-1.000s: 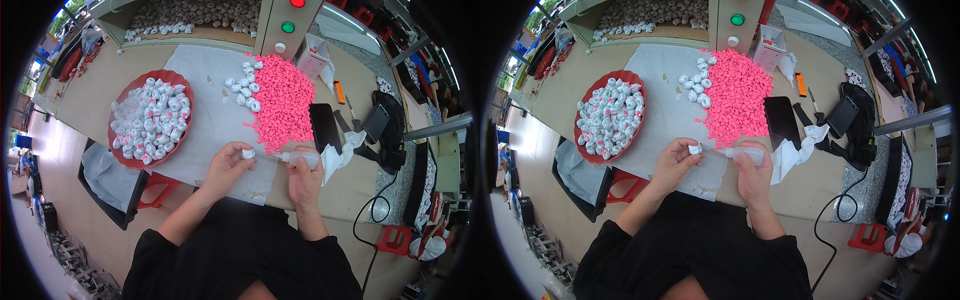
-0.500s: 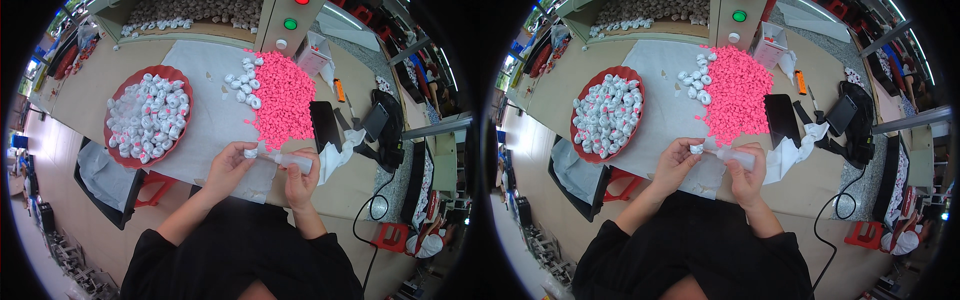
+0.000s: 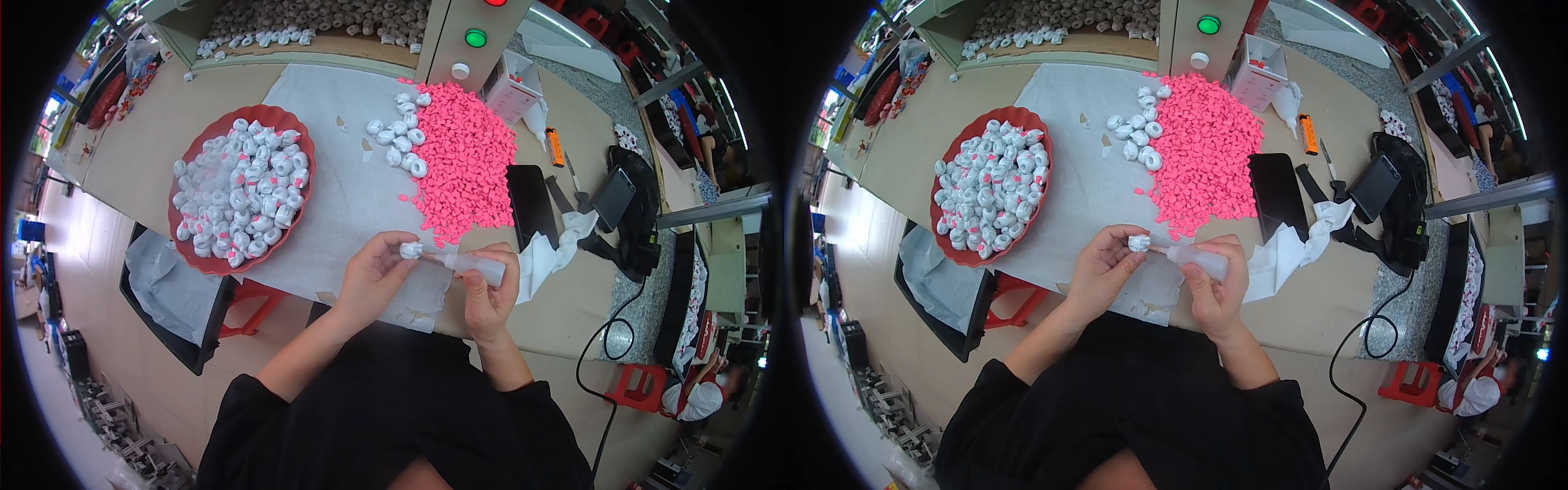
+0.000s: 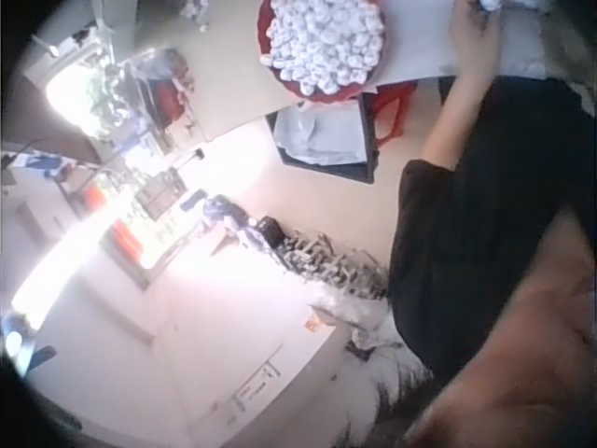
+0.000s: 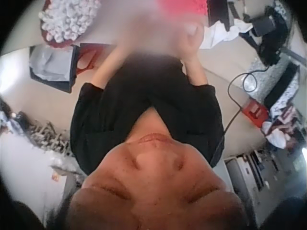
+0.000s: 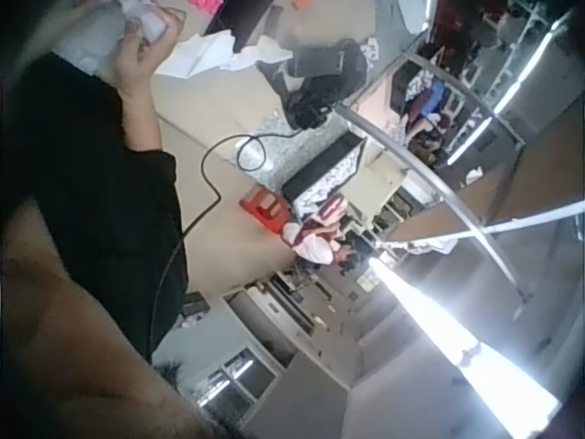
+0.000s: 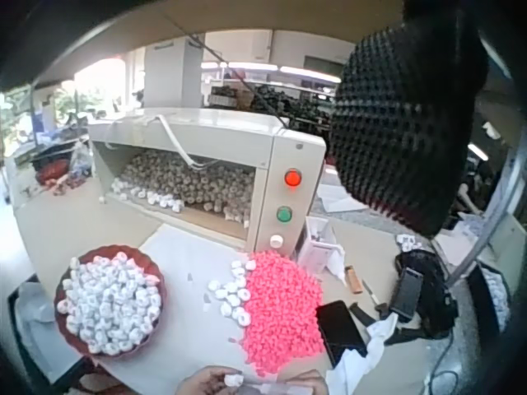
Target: The person repeatedly picks up small white cylindrical objects and applies a small amount of adhesive from a white bottle to the top. They then press a small pink piece onto the adhesive and place the finished item into a red bowl. This process is repeated continuously throughout the clip.
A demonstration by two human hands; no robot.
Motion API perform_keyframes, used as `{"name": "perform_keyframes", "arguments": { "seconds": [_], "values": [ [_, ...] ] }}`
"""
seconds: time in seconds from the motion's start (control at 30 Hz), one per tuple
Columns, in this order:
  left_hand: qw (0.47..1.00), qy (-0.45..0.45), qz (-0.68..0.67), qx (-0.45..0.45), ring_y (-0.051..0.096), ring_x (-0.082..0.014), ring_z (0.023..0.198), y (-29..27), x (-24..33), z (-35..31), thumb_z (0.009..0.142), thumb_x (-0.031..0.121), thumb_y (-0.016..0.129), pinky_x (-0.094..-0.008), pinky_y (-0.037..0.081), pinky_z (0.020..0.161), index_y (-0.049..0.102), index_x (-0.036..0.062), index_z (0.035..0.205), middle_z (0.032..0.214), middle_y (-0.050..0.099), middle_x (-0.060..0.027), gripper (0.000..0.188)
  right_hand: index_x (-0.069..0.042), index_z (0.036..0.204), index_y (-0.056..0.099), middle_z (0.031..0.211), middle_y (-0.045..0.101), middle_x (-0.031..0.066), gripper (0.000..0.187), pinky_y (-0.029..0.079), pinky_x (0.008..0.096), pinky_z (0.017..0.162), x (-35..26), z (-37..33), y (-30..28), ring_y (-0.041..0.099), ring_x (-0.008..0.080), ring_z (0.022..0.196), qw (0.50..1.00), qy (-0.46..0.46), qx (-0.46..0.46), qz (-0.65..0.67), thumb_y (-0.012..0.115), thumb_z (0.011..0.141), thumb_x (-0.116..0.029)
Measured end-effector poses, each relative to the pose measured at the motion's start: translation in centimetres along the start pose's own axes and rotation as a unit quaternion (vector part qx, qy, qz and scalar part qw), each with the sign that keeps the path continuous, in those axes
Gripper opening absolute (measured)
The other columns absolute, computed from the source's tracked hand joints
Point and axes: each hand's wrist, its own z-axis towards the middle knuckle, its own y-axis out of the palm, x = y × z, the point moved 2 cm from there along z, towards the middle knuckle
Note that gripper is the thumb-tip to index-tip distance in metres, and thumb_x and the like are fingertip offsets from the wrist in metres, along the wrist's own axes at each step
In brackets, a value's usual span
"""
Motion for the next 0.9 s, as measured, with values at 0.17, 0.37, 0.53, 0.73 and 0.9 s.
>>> {"name": "perform_keyframes", "arguments": {
  "seconds": [0.17, 0.37, 0.53, 0.73, 0.9],
  "values": [
    [1.000, 0.001, -0.002, 0.000, 0.053, -0.0115, 0.096, 0.19, 0.29, -0.01, 0.083, -0.008, 0.050, -0.0236, 0.044, 0.083, 0.046, -0.0024, 0.111, 0.101, 0.053, -0.0064, 0.029, 0.001, 0.096, 0.047, 0.088, 0.046, 0.0096, 0.021, 0.040, 0.0229, 0.064, 0.06, -0.03, -0.13, 0.048, 0.0138, 0.074, 1.000, -0.001, -0.006, -0.016, 0.058, 0.083, -0.010],
    [1.000, -0.002, -0.006, -0.009, 0.054, -0.0114, 0.095, 0.21, 0.36, -0.06, 0.084, -0.006, 0.051, -0.0234, 0.044, 0.082, 0.045, -0.0024, 0.111, 0.101, 0.054, -0.0071, 0.028, 0.000, 0.098, 0.042, 0.091, 0.043, 0.0093, 0.024, 0.046, 0.0231, 0.062, 0.43, -0.09, -0.41, 0.052, 0.0140, 0.073, 0.997, -0.030, -0.034, -0.064, 0.056, 0.085, -0.015],
    [1.000, -0.004, -0.010, -0.011, 0.053, -0.0094, 0.093, 0.18, 0.18, -0.03, 0.084, -0.004, 0.053, -0.0219, 0.043, 0.081, 0.045, -0.0020, 0.111, 0.102, 0.054, -0.0066, 0.028, 0.000, 0.098, 0.042, 0.091, 0.044, 0.0096, 0.025, 0.043, 0.0222, 0.062, 0.40, -0.12, -0.42, 0.051, 0.0134, 0.072, 0.993, -0.052, -0.037, -0.096, 0.057, 0.085, -0.015],
    [1.000, 0.004, -0.005, -0.009, 0.055, -0.0129, 0.095, 0.11, 0.04, -0.03, 0.083, -0.008, 0.050, -0.0245, 0.044, 0.083, 0.046, -0.0025, 0.110, 0.100, 0.056, -0.0084, 0.027, 0.001, 0.096, 0.046, 0.087, 0.046, 0.0107, 0.025, 0.040, 0.0240, 0.063, -0.26, 0.01, -0.06, 0.048, 0.0158, 0.073, 0.992, -0.073, -0.012, -0.100, 0.061, 0.081, -0.013],
    [1.000, -0.005, -0.013, -0.008, 0.055, -0.0124, 0.095, 0.31, 0.52, -0.04, 0.084, -0.007, 0.050, -0.0242, 0.044, 0.082, 0.045, -0.0019, 0.110, 0.100, 0.057, -0.0084, 0.027, 0.001, 0.095, 0.048, 0.086, 0.047, 0.0111, 0.026, 0.039, 0.0250, 0.064, -0.01, -0.18, -0.24, 0.048, 0.0173, 0.073, 0.993, -0.069, 0.001, -0.098, 0.064, 0.079, -0.012]
  ]
}}
